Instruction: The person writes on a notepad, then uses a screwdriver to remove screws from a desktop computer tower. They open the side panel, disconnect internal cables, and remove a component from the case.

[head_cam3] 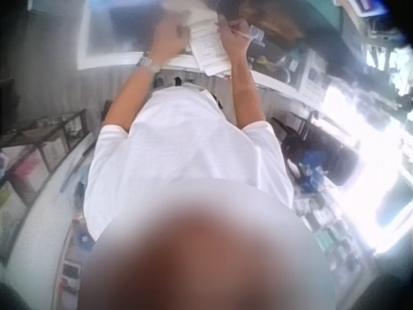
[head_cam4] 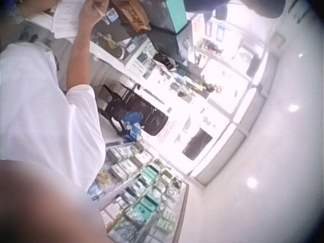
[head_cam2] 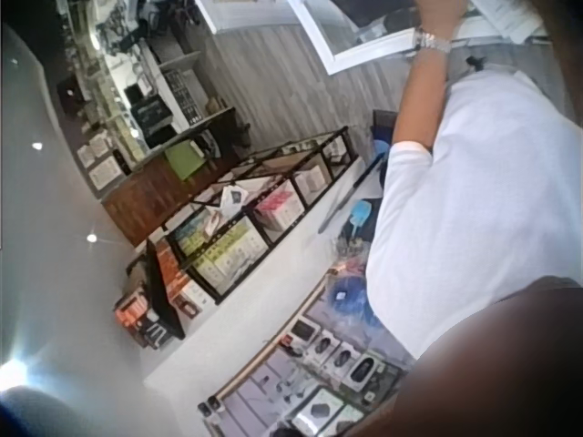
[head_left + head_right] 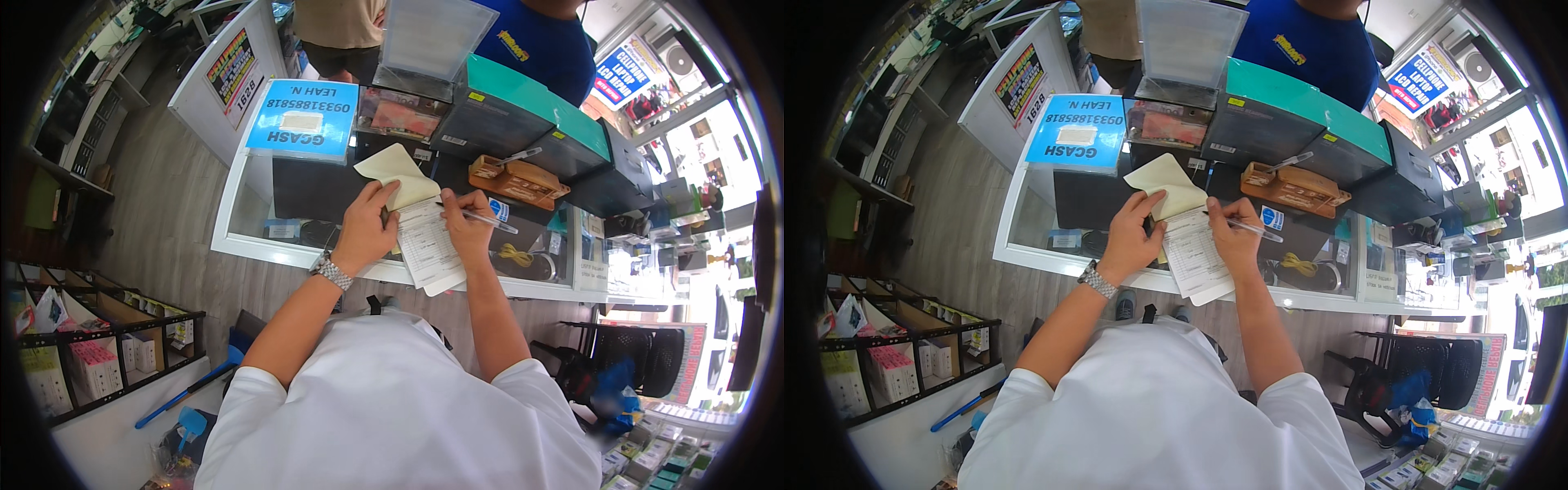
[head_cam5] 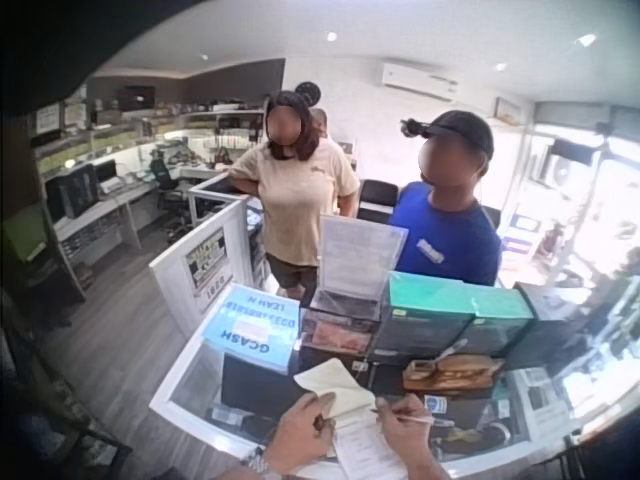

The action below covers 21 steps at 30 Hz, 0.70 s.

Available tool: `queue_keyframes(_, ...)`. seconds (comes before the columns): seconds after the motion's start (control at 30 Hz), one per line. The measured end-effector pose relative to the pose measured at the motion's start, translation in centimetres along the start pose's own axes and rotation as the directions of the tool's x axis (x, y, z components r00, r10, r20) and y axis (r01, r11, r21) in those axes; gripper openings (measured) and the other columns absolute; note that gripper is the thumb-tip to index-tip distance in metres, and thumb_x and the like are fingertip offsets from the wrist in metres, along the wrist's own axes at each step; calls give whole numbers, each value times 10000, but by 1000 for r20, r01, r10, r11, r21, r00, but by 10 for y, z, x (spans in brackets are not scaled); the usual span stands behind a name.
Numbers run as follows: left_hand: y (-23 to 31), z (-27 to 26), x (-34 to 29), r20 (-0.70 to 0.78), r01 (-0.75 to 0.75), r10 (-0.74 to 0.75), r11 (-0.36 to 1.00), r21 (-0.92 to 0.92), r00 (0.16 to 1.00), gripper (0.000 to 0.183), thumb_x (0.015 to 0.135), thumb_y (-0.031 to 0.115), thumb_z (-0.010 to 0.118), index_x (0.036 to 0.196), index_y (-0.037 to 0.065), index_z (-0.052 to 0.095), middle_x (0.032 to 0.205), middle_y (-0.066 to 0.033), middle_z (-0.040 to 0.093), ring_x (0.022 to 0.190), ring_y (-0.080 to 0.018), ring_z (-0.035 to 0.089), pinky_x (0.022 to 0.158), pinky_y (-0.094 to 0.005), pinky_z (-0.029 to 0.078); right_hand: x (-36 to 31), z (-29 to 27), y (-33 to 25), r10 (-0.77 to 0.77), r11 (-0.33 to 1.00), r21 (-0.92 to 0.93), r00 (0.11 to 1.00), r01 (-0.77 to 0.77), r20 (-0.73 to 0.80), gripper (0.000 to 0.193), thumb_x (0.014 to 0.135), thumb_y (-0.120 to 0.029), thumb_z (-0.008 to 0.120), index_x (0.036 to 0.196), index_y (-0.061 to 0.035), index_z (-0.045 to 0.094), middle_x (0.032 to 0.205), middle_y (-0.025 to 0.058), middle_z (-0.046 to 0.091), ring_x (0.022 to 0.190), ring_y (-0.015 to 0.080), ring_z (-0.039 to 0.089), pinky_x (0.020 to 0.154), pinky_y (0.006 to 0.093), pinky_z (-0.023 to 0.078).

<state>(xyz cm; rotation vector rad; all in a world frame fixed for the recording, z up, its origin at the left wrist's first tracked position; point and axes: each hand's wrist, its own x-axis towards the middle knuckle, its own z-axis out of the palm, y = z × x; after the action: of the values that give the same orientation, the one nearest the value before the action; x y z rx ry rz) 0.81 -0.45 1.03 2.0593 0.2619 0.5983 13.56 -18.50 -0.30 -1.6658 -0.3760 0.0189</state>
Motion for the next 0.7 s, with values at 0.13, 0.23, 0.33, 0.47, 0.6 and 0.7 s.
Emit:
queue_keyframes(0.13,3,8,-6,117,-275,249,882,381,961,677,830,3,763,1481,-53,586,1349,-207,615,1193,-385,658,1028,-468,530,-10,10,-46,-197,955,208,976,213,-93,393,1029,-396,811,1047,-29,672,939,91,767,857,125,715,815,305,582)
queue_keyframes(0.23,2,10,-11,189,-388,339,834,393,921,667,880,96,707,1506,-75,551,1350,-193,605,1245,-354,601,1056,-457,498,-40,18,-89,-296,944,-22,875,329,384,373,960,-293,872,1096,-21,656,1122,174,726,1040,287,692,988,434,541)
queue_keyframes(0.33,2,14,-12,144,-398,372,830,392,917,686,919,167,667,1541,-81,518,1360,-175,589,1246,-331,582,1045,-441,484,-72,34,-121,-293,833,-135,636,536,714,429,848,-230,927,1052,-21,612,1177,217,635,1127,398,585,1031,523,467)
queue_keyframes(0.47,2,22,-12,192,-414,374,718,560,907,750,907,199,662,1560,-118,475,1345,-184,575,1217,-308,583,1021,-422,471,-83,62,-126,-336,795,-121,597,595,729,458,824,-241,931,1048,-35,589,1111,198,590,1108,394,536,1051,503,387)
queue_keyframes(0.6,-1,29,-15,186,-397,364,677,620,912,683,932,157,650,1535,-126,501,1354,-199,583,1246,-301,604,1041,-443,465,-92,63,-117,-302,834,-127,636,538,710,438,820,-189,917,1051,-32,580,1088,189,579,1050,376,526,1016,487,393)
queue_keyframes(0.7,-6,32,-17,173,-387,358,707,592,918,643,946,137,647,1522,-120,522,1359,-197,592,1247,-307,620,1056,-458,464,-97,62,-110,-285,862,-112,656,494,699,420,813,-134,904,1045,-32,570,1087,189,581,1045,367,524,1007,479,397)
